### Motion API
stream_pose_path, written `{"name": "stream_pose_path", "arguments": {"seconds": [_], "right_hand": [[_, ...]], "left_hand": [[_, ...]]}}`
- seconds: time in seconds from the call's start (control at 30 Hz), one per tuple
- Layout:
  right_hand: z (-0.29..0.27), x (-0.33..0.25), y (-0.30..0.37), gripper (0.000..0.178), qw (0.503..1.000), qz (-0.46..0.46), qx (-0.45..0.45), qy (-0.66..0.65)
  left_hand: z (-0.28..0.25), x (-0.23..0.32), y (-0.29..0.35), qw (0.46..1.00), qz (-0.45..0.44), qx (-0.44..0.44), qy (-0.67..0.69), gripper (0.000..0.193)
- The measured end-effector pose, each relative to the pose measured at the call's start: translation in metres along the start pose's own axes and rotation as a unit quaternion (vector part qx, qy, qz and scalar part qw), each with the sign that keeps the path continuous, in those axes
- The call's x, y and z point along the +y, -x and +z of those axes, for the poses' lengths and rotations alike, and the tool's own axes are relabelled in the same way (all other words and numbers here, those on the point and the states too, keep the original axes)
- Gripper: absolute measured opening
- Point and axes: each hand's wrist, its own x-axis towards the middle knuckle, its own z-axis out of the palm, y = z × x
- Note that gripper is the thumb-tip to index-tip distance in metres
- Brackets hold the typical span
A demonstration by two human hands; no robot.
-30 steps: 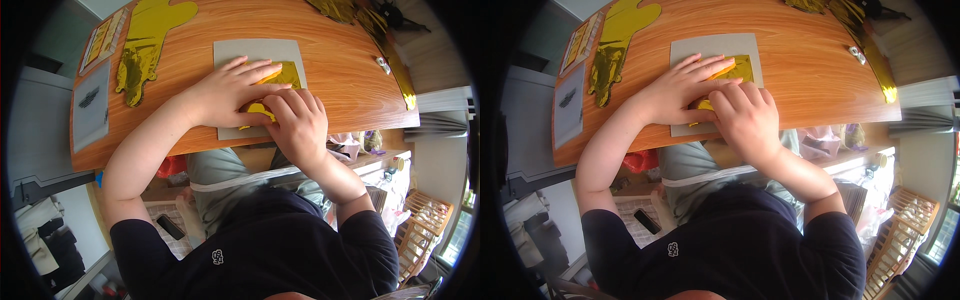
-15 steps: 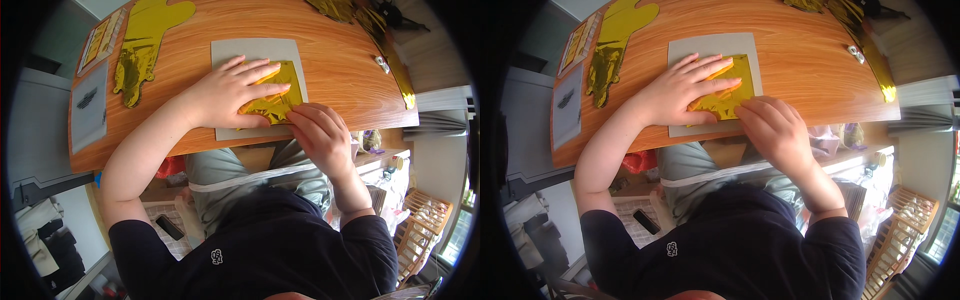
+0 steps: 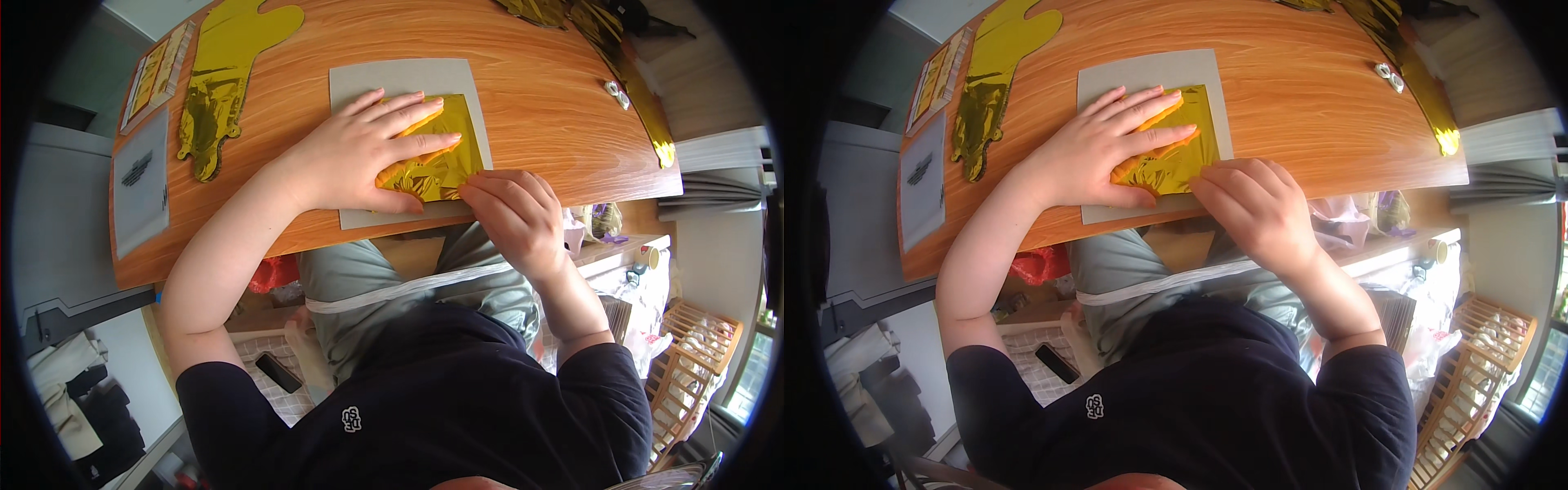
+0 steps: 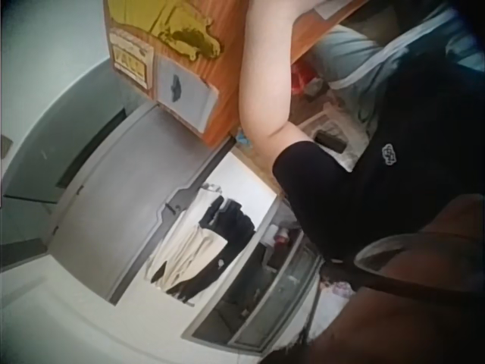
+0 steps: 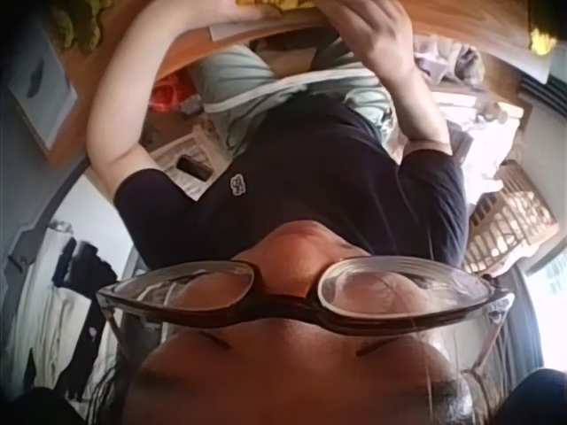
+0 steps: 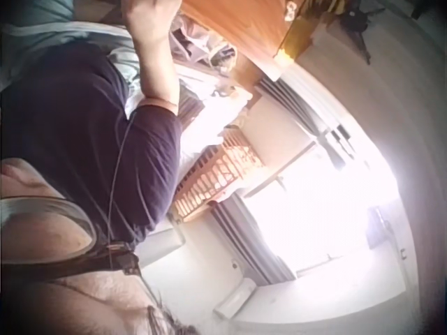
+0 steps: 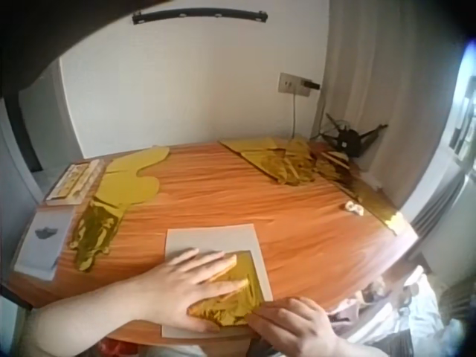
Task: The person folds a foil balloon over a cardboard backing sheet, inserts it into a clear plastic packaging sleeve, and holds up the packaged item by hand.
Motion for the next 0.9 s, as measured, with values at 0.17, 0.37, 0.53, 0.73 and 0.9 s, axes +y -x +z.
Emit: {"name": "stream_pose_path", "arguments": {"seconds": [0.17,0.37,0.53,0.73,0.9], "right_hand": [[-0.006,-0.003,0.000,0.033,0.999,0.004,-0.046,0.013],[-0.015,-0.001,0.008,0.043,0.995,0.011,-0.100,0.008],[-0.012,0.002,0.022,0.045,0.993,0.027,-0.114,-0.007],[-0.005,0.002,0.025,0.038,0.991,0.085,-0.061,-0.085],[0.006,-0.008,0.001,0.036,0.992,0.113,0.006,-0.054]], "left_hand": [[-0.001,0.000,-0.001,1.000,0.000,0.001,0.003,0.091],[-0.004,0.001,-0.001,1.000,-0.002,-0.002,-0.001,0.092],[-0.003,-0.001,-0.002,1.000,0.003,-0.008,0.001,0.090],[-0.004,-0.001,-0.001,1.000,0.010,-0.003,0.001,0.088],[-0.005,-0.002,-0.002,1.000,0.018,0.000,0.012,0.083]]}}
